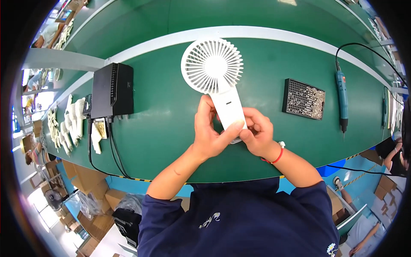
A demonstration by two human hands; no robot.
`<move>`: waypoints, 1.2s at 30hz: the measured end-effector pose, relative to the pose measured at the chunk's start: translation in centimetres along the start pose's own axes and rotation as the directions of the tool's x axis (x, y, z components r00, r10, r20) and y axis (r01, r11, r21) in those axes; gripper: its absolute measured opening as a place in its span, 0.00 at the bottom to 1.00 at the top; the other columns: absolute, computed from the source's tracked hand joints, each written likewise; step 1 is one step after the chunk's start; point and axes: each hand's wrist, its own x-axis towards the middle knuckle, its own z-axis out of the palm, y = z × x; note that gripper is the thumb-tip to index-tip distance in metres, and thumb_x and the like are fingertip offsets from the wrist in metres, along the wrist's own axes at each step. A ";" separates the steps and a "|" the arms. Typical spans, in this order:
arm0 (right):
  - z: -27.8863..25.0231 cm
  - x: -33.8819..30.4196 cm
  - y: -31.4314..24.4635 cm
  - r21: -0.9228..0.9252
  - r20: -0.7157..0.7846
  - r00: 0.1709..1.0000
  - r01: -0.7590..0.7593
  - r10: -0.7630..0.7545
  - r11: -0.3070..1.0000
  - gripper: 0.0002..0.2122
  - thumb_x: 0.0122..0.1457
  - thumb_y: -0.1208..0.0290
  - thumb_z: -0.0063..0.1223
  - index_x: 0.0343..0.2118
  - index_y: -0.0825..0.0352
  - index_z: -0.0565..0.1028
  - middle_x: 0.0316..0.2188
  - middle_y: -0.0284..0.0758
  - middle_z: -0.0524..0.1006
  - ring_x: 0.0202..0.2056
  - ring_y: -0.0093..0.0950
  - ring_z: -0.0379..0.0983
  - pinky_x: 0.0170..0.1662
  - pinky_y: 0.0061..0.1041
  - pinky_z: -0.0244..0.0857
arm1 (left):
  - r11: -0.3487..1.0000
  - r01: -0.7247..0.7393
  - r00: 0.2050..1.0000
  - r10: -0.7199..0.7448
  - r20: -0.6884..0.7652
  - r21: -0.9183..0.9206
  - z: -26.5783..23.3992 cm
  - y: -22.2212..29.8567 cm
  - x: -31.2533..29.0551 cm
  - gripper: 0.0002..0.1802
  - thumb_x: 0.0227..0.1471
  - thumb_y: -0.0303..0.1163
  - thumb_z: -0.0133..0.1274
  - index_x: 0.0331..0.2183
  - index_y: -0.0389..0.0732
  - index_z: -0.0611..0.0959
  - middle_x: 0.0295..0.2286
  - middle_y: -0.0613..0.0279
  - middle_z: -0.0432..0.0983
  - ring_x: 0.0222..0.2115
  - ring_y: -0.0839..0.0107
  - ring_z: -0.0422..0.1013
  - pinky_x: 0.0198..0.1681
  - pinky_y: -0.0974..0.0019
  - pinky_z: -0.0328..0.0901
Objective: Assemble small handheld electric fans using an electric screwdriver on an assembly line.
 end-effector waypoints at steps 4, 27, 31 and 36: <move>-0.4 -0.1 0.1 -0.180 0.057 0.993 0.108 -0.099 0.978 0.28 0.61 0.55 0.53 0.49 0.80 0.63 0.33 0.43 0.81 0.33 0.24 0.78 0.36 0.20 0.71 | 0.997 0.044 0.998 -0.042 0.041 -0.069 0.1 0.2 -0.4 0.31 0.48 0.31 0.59 0.50 0.30 0.65 0.36 0.58 0.73 0.34 0.76 0.71 0.36 0.72 0.66; -0.7 0.9 -1.5 0.574 0.264 0.880 -0.472 0.394 0.669 0.27 0.66 0.51 0.38 0.46 0.78 0.66 0.19 0.44 0.75 0.10 0.28 0.69 0.14 0.22 0.64 | 0.932 0.154 0.980 -0.101 0.174 -0.327 -0.8 -1.3 0.5 0.26 0.60 0.48 0.45 0.45 0.32 0.75 0.39 0.57 0.75 0.40 0.71 0.72 0.45 0.64 0.66; -0.6 1.1 -1.7 0.594 0.265 0.879 -0.472 0.396 0.652 0.27 0.65 0.50 0.41 0.45 0.78 0.67 0.20 0.44 0.76 0.12 0.29 0.71 0.17 0.23 0.67 | 0.921 0.177 0.974 -0.115 0.193 -0.346 -0.9 -1.2 0.5 0.26 0.60 0.47 0.45 0.45 0.31 0.75 0.39 0.57 0.75 0.39 0.71 0.72 0.45 0.64 0.66; -1.2 0.8 -0.7 0.655 0.423 0.831 -0.556 0.360 0.513 0.28 0.62 0.50 0.45 0.46 0.78 0.66 0.24 0.45 0.77 0.17 0.31 0.74 0.20 0.24 0.69 | 0.948 0.251 0.954 -0.208 0.215 -0.196 -0.7 -0.3 0.5 0.35 0.57 0.57 0.41 0.43 0.30 0.74 0.42 0.49 0.71 0.39 0.64 0.71 0.43 0.61 0.67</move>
